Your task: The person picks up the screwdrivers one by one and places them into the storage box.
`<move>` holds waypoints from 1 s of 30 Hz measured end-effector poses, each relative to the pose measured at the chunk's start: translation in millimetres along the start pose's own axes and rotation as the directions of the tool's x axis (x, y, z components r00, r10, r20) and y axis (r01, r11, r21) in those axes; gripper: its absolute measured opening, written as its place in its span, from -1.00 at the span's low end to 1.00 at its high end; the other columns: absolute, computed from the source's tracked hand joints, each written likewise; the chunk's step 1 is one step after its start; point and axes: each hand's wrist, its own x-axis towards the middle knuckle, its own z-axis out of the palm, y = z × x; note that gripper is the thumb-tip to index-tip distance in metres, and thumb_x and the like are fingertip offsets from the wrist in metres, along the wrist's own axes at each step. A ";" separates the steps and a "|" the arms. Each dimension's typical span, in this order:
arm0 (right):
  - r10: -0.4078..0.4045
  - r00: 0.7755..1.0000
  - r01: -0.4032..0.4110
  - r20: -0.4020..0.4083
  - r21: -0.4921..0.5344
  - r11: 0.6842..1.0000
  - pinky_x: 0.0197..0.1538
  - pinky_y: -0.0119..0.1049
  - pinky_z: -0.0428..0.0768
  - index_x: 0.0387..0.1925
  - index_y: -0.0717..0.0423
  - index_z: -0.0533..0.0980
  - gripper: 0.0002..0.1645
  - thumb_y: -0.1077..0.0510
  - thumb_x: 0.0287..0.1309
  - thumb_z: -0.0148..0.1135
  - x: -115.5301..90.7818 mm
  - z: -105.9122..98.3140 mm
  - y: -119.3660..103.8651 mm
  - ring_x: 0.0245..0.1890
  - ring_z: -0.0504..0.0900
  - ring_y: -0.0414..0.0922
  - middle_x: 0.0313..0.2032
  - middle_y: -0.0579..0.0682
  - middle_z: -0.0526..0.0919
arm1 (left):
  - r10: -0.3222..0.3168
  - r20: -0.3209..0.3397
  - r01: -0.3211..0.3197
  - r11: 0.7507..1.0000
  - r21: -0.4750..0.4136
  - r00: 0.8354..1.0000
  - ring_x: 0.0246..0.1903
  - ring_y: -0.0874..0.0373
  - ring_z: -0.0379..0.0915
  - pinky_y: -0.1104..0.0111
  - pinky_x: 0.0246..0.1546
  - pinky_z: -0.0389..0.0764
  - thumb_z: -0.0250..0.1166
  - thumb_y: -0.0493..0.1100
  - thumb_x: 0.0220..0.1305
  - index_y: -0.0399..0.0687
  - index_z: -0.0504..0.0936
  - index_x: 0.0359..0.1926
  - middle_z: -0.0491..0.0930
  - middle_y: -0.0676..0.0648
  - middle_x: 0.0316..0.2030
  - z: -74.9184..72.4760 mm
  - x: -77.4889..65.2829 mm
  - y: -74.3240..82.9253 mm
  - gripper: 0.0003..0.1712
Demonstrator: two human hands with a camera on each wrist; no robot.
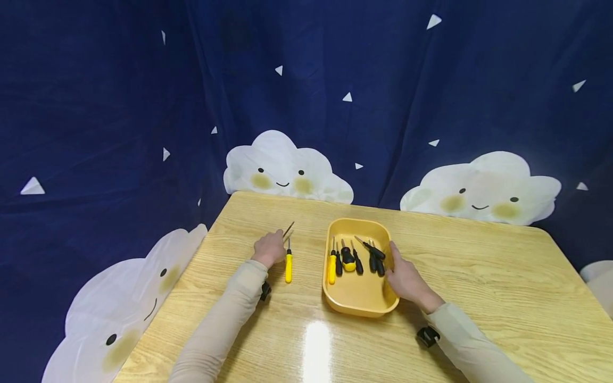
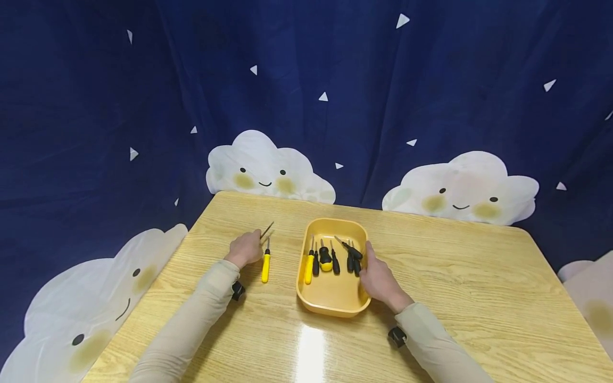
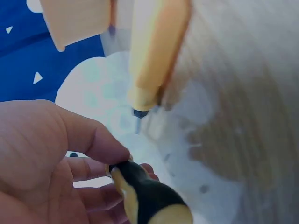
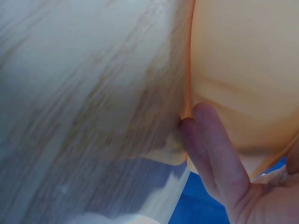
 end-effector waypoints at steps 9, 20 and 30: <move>-0.018 0.999 0.017 -0.026 -0.032 0.999 -0.60 -0.26 0.36 0.44 0.33 -0.28 -0.11 0.30 0.21 -0.08 1.6 2.8 3.0 -0.73 0.33 -0.15 -0.71 -0.02 0.32 | 0.035 -0.055 -0.039 0.996 -0.074 0.998 -0.52 0.00 0.40 0.21 -0.55 0.43 0.12 -0.29 0.22 -0.25 0.36 0.13 0.49 -0.15 -0.40 -10.9 2.3 18.5 -0.57; -0.013 1.000 0.012 -0.025 -0.037 0.999 -0.58 -0.26 0.37 0.43 0.34 -0.27 -0.12 0.30 0.21 -0.08 2.1 2.2 1.9 -0.72 0.34 -0.14 -0.70 -0.01 0.32 | 0.098 -0.049 -0.107 0.966 -0.237 0.994 -0.64 0.06 0.28 0.27 -0.66 0.30 0.00 -0.25 0.26 -0.20 0.35 0.11 0.49 -0.14 -0.45 -26.7 -0.8 45.6 -0.62; -0.011 1.000 0.011 -0.014 -0.027 1.000 -0.59 -0.26 0.37 0.44 0.32 -0.29 -0.12 0.29 0.22 -0.09 1.0 2.0 1.6 -0.73 0.34 -0.14 -0.70 0.01 0.33 | 0.150 0.007 -0.128 0.863 -0.490 0.989 -0.79 0.21 -0.04 0.37 -0.72 0.17 -0.07 -0.17 0.37 -0.17 0.25 0.26 0.22 -0.01 -0.68 -33.5 -2.9 63.1 -0.54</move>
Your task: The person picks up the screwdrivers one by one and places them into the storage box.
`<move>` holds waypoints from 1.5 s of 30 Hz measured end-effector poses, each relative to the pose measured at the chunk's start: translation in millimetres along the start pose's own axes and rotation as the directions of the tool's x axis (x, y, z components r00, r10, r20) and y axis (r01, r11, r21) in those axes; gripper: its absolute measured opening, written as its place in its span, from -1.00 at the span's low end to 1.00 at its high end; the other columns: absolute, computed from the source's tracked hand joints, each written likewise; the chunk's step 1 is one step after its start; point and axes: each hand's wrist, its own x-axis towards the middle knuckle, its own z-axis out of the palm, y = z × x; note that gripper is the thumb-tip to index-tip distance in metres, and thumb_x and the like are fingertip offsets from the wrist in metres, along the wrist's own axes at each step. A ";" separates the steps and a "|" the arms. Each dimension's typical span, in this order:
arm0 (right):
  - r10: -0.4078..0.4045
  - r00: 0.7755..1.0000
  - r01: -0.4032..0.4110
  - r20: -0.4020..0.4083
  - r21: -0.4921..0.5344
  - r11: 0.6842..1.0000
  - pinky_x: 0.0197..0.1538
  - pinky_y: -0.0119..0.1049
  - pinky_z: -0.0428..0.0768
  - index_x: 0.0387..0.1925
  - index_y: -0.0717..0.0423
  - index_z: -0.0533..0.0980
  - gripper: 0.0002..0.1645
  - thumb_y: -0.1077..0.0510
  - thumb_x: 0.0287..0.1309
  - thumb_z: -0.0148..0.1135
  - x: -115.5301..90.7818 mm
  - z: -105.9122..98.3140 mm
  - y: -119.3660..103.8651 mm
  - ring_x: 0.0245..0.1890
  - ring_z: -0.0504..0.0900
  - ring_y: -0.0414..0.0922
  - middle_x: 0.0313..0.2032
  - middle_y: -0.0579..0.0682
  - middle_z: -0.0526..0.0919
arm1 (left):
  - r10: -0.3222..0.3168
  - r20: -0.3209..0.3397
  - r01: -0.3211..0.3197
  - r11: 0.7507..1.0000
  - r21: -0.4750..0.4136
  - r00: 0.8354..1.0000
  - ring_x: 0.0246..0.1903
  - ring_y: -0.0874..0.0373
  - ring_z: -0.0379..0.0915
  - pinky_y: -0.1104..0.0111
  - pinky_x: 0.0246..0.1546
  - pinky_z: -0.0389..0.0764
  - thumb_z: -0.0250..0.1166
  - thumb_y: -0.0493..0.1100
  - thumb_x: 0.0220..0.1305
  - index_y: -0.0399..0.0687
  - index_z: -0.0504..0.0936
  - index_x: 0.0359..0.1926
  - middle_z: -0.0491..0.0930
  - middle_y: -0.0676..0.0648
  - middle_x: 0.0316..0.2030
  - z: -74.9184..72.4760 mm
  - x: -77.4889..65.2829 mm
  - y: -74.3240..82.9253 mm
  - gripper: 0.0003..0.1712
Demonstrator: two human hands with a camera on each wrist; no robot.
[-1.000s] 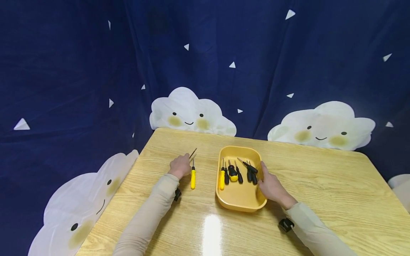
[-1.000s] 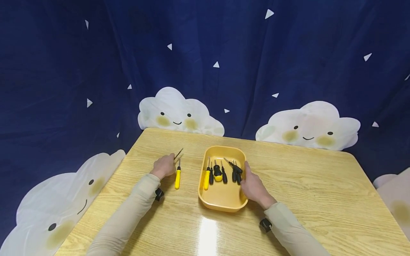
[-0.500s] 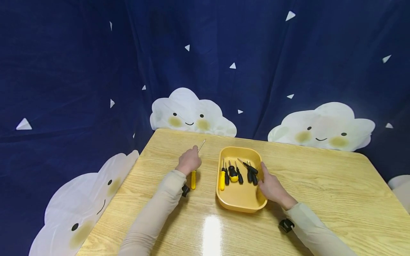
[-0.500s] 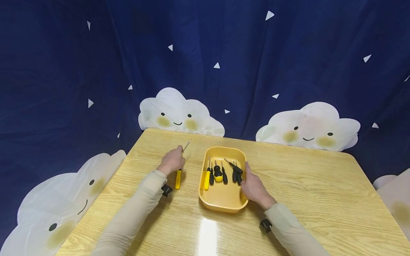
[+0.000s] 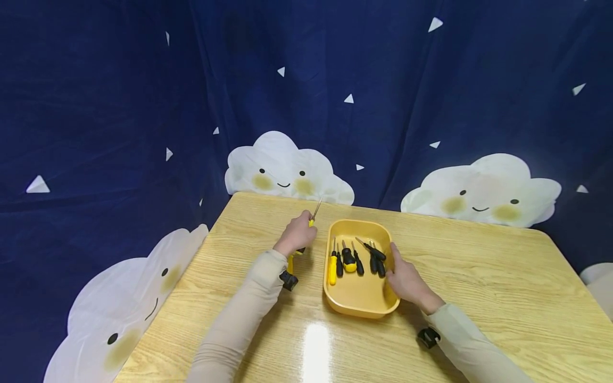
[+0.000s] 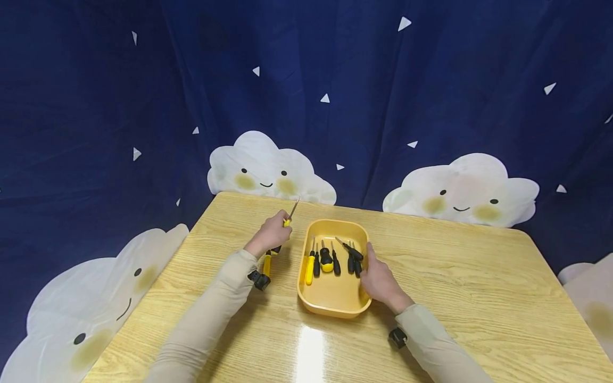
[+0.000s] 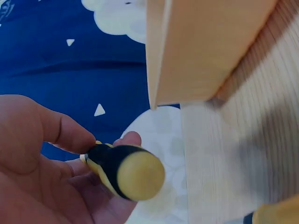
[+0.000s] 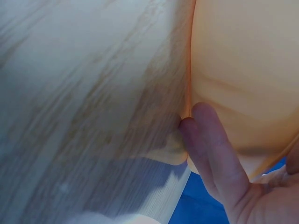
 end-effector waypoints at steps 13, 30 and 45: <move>0.005 1.000 -0.005 0.010 0.024 1.000 -0.62 -0.26 0.38 0.44 0.29 -0.33 -0.11 0.30 0.24 -0.11 -1.1 -0.9 -1.2 -0.76 0.33 -0.16 -0.72 0.00 0.32 | 0.034 0.034 -0.026 0.980 -0.199 0.999 -0.27 0.00 0.57 0.31 -0.48 0.46 -0.08 -0.18 0.40 -0.23 0.28 0.18 0.53 -0.18 -0.22 8.0 0.8 19.1 -0.61; 0.016 1.000 -0.016 0.014 0.029 0.999 -0.65 -0.27 0.36 0.44 0.31 -0.30 -0.13 0.30 0.24 -0.11 -0.9 0.0 -1.5 -0.78 0.31 -0.17 -0.74 -0.02 0.32 | 0.047 0.041 -0.023 0.887 -0.460 0.998 -0.29 -0.11 0.58 0.19 -0.35 0.59 -0.03 -0.33 0.33 -0.26 0.34 0.04 0.51 -0.30 -0.13 20.3 3.7 43.8 -0.73; -0.001 1.000 0.001 0.001 0.017 1.000 -0.65 -0.27 0.34 0.43 0.33 -0.28 -0.13 0.30 0.23 -0.10 -0.6 0.2 0.0 -0.78 0.30 -0.16 -0.74 -0.02 0.32 | 0.000 0.069 0.036 0.854 -0.519 0.998 -0.29 -0.08 0.60 0.40 -0.57 0.43 -0.04 -0.30 0.36 -0.21 0.36 0.05 0.54 -0.27 -0.15 33.8 7.3 58.3 -0.73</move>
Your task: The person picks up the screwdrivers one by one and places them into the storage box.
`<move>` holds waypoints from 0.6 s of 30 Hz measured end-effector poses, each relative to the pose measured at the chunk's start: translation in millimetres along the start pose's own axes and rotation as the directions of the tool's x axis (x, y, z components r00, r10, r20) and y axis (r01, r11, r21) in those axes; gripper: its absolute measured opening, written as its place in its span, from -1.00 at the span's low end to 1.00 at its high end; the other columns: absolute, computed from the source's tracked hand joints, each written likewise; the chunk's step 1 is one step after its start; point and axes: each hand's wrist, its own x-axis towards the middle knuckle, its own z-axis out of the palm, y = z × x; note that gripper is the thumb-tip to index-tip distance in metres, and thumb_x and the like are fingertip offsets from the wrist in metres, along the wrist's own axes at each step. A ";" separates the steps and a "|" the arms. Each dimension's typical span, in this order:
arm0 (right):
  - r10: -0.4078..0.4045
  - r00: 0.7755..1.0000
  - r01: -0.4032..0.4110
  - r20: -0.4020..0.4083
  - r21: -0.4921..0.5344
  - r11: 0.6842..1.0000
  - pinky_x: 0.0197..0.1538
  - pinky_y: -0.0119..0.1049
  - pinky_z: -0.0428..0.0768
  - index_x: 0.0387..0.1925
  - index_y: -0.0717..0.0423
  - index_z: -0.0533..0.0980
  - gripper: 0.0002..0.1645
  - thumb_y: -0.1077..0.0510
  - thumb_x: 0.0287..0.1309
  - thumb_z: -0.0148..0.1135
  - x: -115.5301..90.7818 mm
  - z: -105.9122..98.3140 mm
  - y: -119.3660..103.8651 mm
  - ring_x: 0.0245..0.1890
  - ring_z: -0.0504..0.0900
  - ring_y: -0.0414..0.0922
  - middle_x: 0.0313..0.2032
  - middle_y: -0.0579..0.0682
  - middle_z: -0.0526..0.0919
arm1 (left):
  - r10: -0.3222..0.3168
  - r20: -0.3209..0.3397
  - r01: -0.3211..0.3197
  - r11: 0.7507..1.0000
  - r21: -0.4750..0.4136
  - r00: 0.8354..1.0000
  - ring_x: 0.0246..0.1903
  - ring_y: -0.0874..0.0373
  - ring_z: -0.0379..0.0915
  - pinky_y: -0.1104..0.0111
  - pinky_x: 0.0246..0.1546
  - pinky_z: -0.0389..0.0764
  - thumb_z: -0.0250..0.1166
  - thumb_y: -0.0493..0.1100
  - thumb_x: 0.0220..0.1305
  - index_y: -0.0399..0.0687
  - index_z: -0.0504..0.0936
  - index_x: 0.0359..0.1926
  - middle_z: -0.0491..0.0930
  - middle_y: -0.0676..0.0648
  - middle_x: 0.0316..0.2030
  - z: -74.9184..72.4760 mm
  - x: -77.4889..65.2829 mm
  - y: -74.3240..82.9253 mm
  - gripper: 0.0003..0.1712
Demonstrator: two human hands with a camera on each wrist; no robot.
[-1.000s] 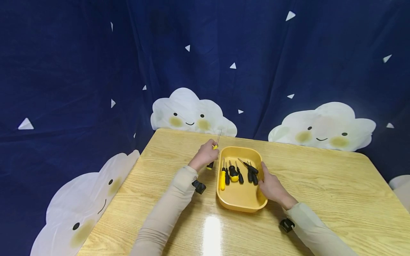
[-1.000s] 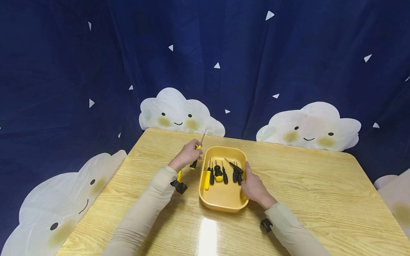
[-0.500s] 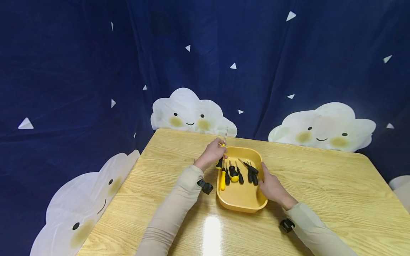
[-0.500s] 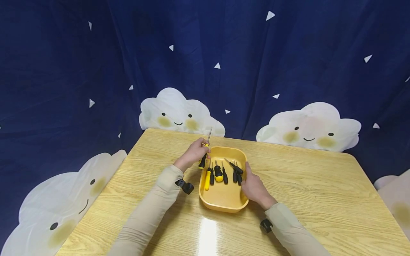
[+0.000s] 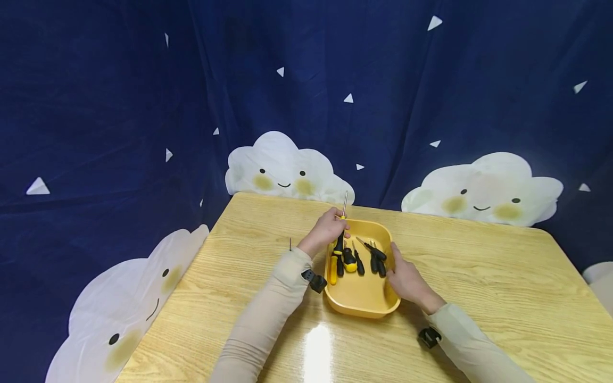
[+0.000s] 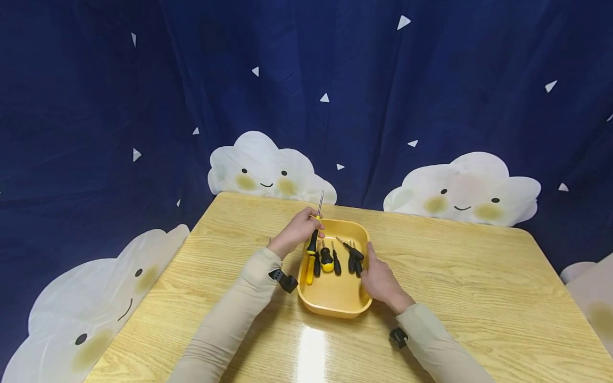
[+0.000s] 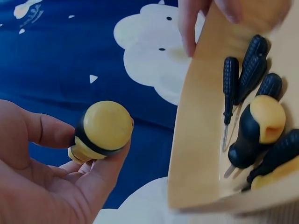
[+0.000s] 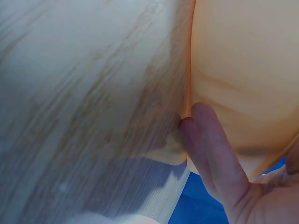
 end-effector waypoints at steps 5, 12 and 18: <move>0.011 1.000 -0.011 0.006 0.005 1.000 -0.66 -0.28 0.35 0.44 0.31 -0.30 -0.13 0.30 0.23 -0.11 0.9 -0.3 0.1 -0.78 0.30 -0.17 -0.74 -0.02 0.32 | -0.015 0.027 0.017 0.998 -0.068 1.000 -0.39 -0.01 0.59 0.37 -0.57 0.51 -0.02 -0.32 0.34 -0.22 0.34 0.04 0.53 -0.30 -0.15 8.7 1.3 -0.6 -0.74; 0.018 1.000 -0.018 0.010 0.006 1.000 -0.65 -0.29 0.35 0.44 0.31 -0.28 -0.14 0.30 0.24 -0.11 1.0 -0.3 0.4 -0.77 0.30 -0.16 -0.72 -0.02 0.33 | -0.025 0.046 0.030 0.991 -0.127 0.999 -0.39 -0.04 0.58 0.09 -0.29 0.62 0.00 -0.34 0.31 -0.26 0.34 0.05 0.52 -0.35 -0.12 20.4 1.9 0.3 -0.71; 0.017 1.000 -0.017 0.012 0.000 1.000 -0.66 -0.30 0.35 0.44 0.31 -0.28 -0.14 0.30 0.24 -0.12 1.2 -0.5 0.5 -0.78 0.30 -0.17 -0.73 -0.02 0.34 | -0.027 0.067 0.037 0.988 -0.149 0.997 -0.46 0.07 0.55 0.14 -0.32 0.63 -0.04 -0.33 0.34 -0.30 0.31 0.05 0.53 -0.28 -0.23 27.3 2.1 -2.4 -0.73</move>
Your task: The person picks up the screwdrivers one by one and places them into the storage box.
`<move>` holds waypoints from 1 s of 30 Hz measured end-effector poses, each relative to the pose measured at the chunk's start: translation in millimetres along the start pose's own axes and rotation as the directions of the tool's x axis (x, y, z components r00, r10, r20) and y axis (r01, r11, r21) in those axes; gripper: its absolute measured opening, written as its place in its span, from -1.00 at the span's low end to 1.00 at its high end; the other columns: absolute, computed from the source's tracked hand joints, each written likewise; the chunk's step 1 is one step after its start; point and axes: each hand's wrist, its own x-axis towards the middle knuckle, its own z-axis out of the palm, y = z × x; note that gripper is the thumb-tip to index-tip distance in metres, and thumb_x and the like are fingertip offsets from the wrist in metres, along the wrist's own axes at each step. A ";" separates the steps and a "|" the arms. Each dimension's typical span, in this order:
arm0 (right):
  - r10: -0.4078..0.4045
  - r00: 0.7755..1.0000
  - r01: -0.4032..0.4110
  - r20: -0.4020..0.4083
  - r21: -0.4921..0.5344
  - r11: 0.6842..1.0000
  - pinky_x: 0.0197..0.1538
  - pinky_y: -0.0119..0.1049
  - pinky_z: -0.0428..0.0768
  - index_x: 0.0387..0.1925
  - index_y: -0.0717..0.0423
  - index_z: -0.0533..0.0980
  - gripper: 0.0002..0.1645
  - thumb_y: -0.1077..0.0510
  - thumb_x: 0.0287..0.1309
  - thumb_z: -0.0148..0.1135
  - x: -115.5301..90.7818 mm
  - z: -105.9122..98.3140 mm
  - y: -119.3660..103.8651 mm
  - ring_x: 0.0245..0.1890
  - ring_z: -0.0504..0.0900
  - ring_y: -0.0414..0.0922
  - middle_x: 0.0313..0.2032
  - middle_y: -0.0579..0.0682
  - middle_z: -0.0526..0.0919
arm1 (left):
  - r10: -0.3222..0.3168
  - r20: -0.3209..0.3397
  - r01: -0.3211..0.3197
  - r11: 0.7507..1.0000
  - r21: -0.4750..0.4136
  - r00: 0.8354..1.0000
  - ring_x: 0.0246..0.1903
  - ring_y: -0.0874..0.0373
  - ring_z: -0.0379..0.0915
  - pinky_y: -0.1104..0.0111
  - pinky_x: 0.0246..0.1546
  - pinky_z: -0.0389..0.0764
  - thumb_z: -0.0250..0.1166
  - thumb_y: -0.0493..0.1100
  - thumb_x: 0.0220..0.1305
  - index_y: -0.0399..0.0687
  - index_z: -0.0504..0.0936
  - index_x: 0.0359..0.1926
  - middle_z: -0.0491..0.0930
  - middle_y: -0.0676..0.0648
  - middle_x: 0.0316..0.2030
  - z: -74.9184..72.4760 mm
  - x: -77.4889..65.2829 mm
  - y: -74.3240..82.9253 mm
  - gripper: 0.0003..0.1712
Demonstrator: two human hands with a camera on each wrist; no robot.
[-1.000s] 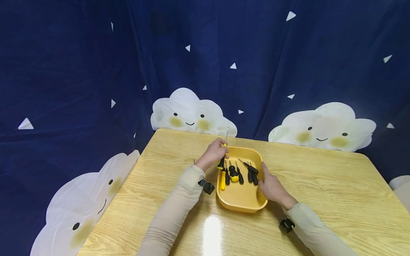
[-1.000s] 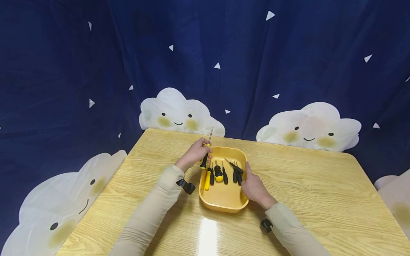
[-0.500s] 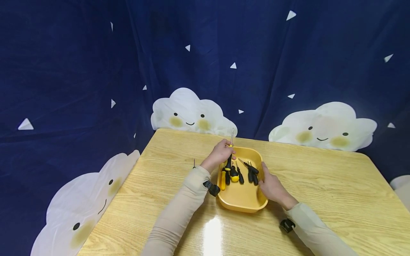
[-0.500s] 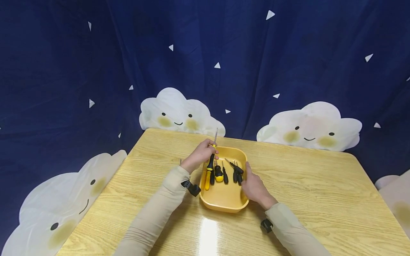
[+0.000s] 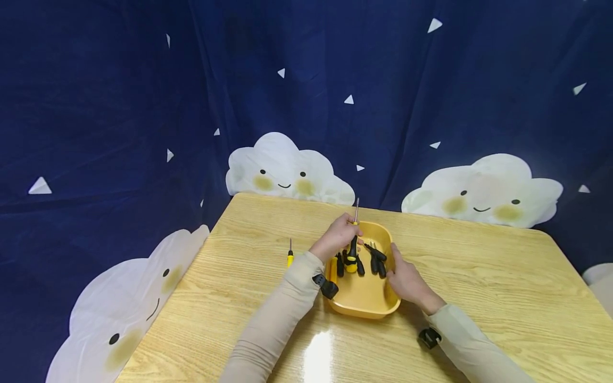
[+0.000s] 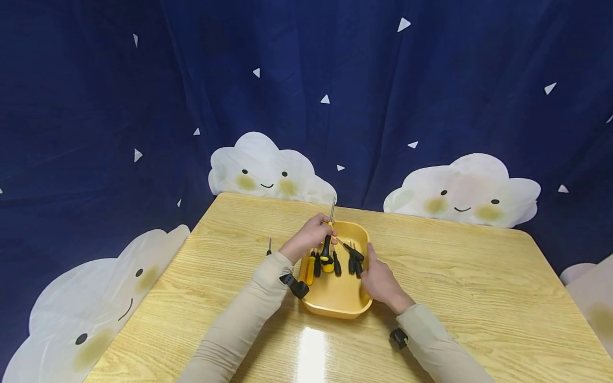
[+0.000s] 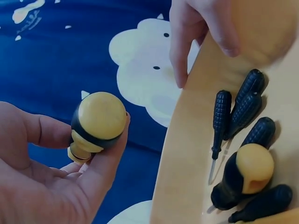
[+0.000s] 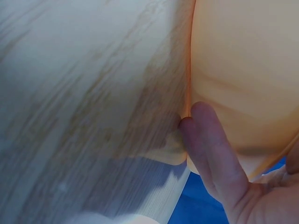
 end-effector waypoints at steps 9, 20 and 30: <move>-0.022 1.000 0.022 -0.017 -0.014 1.000 -0.66 -0.27 0.35 0.43 0.37 -0.25 -0.13 0.32 0.19 -0.09 -1.4 2.4 0.6 -0.77 0.31 -0.16 -0.73 -0.01 0.33 | -0.035 0.005 0.035 0.999 0.022 0.999 -0.37 -0.03 0.60 0.26 -0.44 0.63 -0.01 -0.32 0.33 -0.31 0.35 0.08 0.54 -0.29 -0.21 5.9 3.9 -8.0 -0.68; -0.024 0.999 0.023 -0.026 -0.019 1.000 -0.65 -0.29 0.35 0.43 0.37 -0.24 -0.12 0.32 0.18 -0.07 -1.0 2.8 -0.4 -0.75 0.32 -0.15 -0.72 -0.01 0.33 | -0.081 0.022 0.080 0.996 0.032 0.996 -0.29 -0.11 0.59 0.15 -0.32 0.64 -0.05 -0.29 0.41 -0.28 0.34 0.08 0.52 -0.38 -0.11 8.2 9.5 -14.8 -0.72; -0.017 0.999 0.017 -0.027 -0.018 1.000 -0.67 -0.30 0.34 0.43 0.35 -0.24 -0.12 0.32 0.19 -0.07 -0.7 2.1 -0.9 -0.77 0.31 -0.17 -0.74 -0.01 0.34 | -0.054 0.048 0.047 0.987 0.153 0.997 -0.39 -0.10 0.59 0.32 -0.59 0.50 -0.05 -0.36 0.36 -0.33 0.44 -0.30 0.50 -0.41 -0.13 13.0 14.4 -22.2 -0.85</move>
